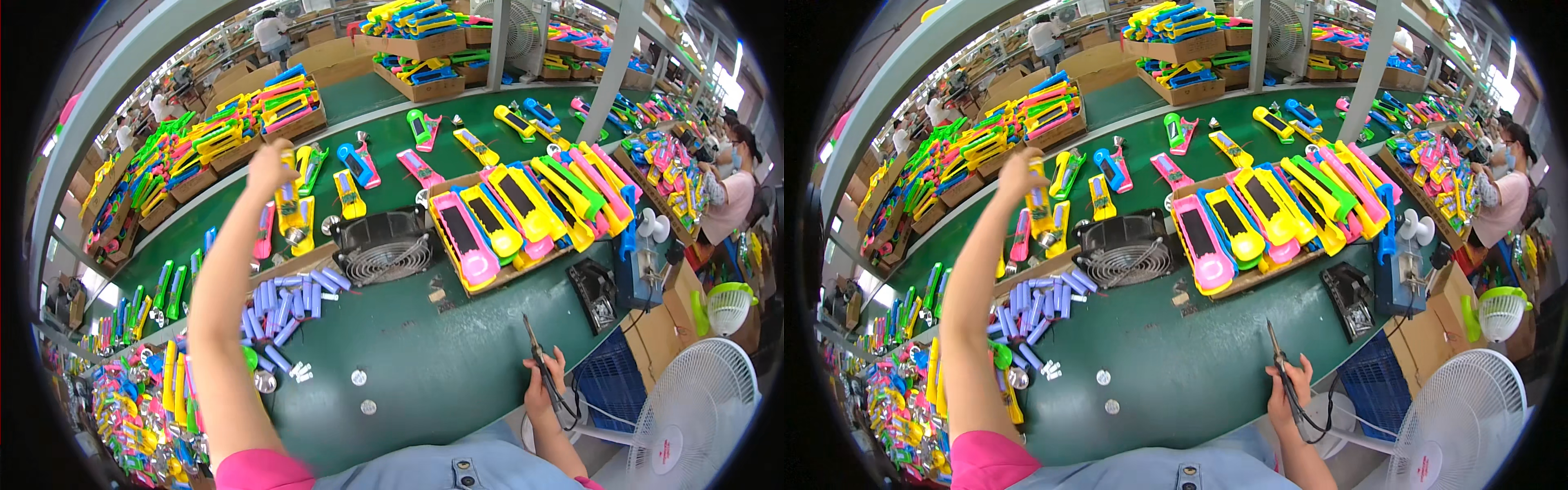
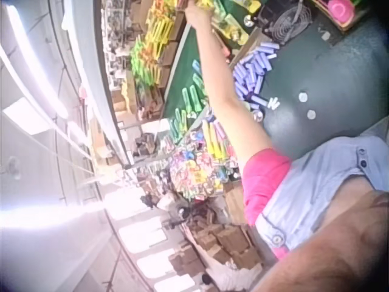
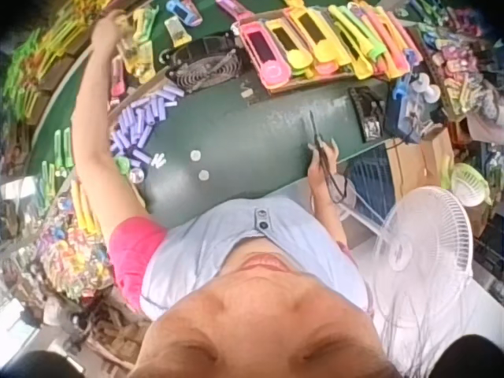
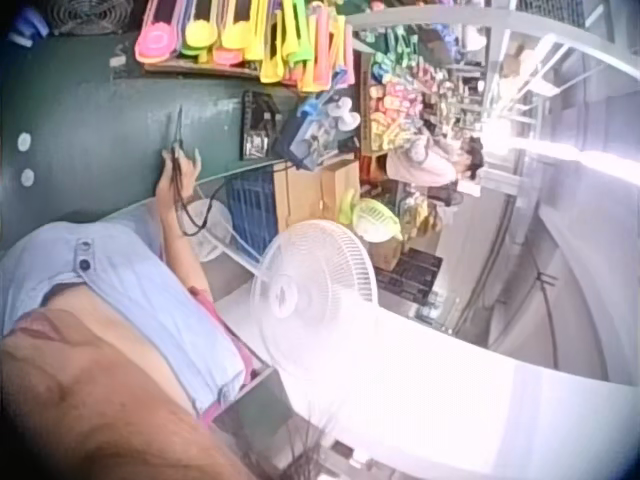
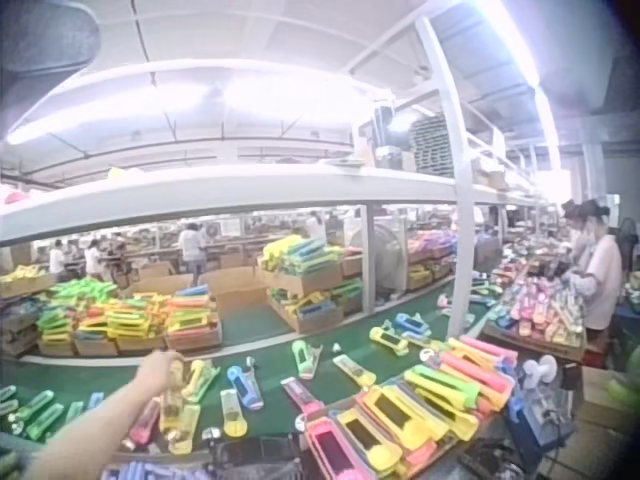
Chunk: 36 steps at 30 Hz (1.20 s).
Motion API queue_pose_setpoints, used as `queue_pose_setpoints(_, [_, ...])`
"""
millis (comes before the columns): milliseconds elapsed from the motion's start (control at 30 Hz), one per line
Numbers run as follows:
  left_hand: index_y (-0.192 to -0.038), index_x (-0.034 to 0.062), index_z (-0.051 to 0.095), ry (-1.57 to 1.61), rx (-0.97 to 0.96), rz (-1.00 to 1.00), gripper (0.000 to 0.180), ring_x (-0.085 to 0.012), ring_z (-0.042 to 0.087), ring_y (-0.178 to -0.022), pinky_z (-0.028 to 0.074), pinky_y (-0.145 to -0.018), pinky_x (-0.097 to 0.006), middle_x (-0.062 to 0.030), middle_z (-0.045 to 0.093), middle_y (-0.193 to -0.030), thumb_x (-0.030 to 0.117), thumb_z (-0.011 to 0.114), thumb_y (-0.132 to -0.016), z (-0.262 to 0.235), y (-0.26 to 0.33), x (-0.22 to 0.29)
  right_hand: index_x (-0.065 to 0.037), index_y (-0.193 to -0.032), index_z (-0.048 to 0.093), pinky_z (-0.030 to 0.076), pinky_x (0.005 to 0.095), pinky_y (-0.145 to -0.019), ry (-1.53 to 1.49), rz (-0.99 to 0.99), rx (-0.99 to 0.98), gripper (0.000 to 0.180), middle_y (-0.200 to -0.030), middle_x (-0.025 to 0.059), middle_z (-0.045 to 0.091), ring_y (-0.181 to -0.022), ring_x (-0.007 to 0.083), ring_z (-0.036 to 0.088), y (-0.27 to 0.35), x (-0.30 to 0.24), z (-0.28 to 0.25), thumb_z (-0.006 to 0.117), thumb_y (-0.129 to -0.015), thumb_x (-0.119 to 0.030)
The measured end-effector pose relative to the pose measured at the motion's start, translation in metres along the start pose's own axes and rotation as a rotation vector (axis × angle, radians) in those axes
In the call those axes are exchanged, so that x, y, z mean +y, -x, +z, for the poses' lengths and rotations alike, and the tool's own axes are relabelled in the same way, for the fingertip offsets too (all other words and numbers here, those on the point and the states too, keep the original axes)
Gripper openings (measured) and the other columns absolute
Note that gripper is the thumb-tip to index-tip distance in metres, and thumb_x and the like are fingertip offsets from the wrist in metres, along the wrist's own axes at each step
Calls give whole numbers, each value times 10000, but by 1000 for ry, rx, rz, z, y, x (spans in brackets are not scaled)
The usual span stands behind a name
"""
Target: The person solders wires and circuit components inside flashlight casings using a soldering iron, fits the casing halves together by hand, and places the assembled flashlights onto the conveyor belt.
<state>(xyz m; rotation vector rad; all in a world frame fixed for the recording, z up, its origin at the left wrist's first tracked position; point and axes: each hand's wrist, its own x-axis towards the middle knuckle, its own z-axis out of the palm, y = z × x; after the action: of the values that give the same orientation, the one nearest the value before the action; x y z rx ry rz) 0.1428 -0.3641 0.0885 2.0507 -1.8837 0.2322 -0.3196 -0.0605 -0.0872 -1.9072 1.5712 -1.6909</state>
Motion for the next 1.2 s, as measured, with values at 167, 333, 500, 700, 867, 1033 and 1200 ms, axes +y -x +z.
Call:
queue_pose_setpoints(167, [-903, 69, 599, 38, -9, 75, 361, -227, 588, -824, 460, -723, -319, -111, 592, -909, 220, 759, -616, -112, 111, 17, -25, -1069, 486, 242, 509, -1018, 37, -213, -90, 229, -750, 93, 642, -729, 190, 635, -26, -21, 2, 513, -843, 1])
queue_pose_setpoints(333, [-793, 41, 599, 717, 40, -105, 227, -166, 569, -751, 449, -680, -298, -70, 603, -797, 147, 750, -661, -67, 283, 36, -61, -1109, 498, 154, 540, -1039, 53, -349, -26, 496, -1001, 76, 602, -921, 244, 573, -100, -45, 54, 721, -666, -60])
queue_pose_setpoints(500, [-834, 41, 571, 1093, 55, -534, 159, -180, 552, -873, 433, -781, -295, -87, 584, -917, 81, 689, -735, 24, 428, 107, -84, -1228, 420, 155, 593, -985, 251, -272, -15, 692, -1074, 69, 550, -1007, 278, 506, -136, -51, 101, 757, -645, -244])
queue_pose_setpoints(700, [-859, 65, 620, 122, 460, -73, 263, -299, 542, -916, 347, -938, -422, -90, 590, -945, 27, 701, -612, -9, 427, 140, -95, -1155, 442, 435, 427, -807, 64, -68, 47, 511, -1006, 184, 561, -911, 374, 534, -155, -33, 122, 624, -678, -114])
queue_pose_setpoints(867, [-836, 64, 623, 474, 61, 380, 204, -255, 505, -957, 388, -807, -380, -100, 542, -1043, 31, 670, -639, -28, 410, 134, 10, -1174, 429, 399, 325, -901, 13, -88, -1, 507, -1134, 124, 526, -1038, 222, 519, -148, -49, 84, 665, -737, -95])
queue_pose_setpoints(1033, [-860, 43, 622, 367, -299, 651, 237, -247, 497, -888, 386, -795, -362, -95, 530, -981, 82, 595, -628, -10, 397, 156, 2, -1200, 403, 394, 380, -915, -172, -291, -167, 597, -1161, 129, 521, -1019, 258, 540, -75, -63, 24, 707, -690, -60])
queue_pose_setpoints(1200, [-812, 19, 613, 443, -467, 672, 153, -269, 488, -924, 384, -807, -382, -106, 515, -955, 86, 565, -683, 2, 388, 154, -50, -1180, 412, 329, 461, -989, -313, -63, -527, 627, -1075, 168, 563, -1053, 322, 530, 4, -24, 11, 727, -637, -43])
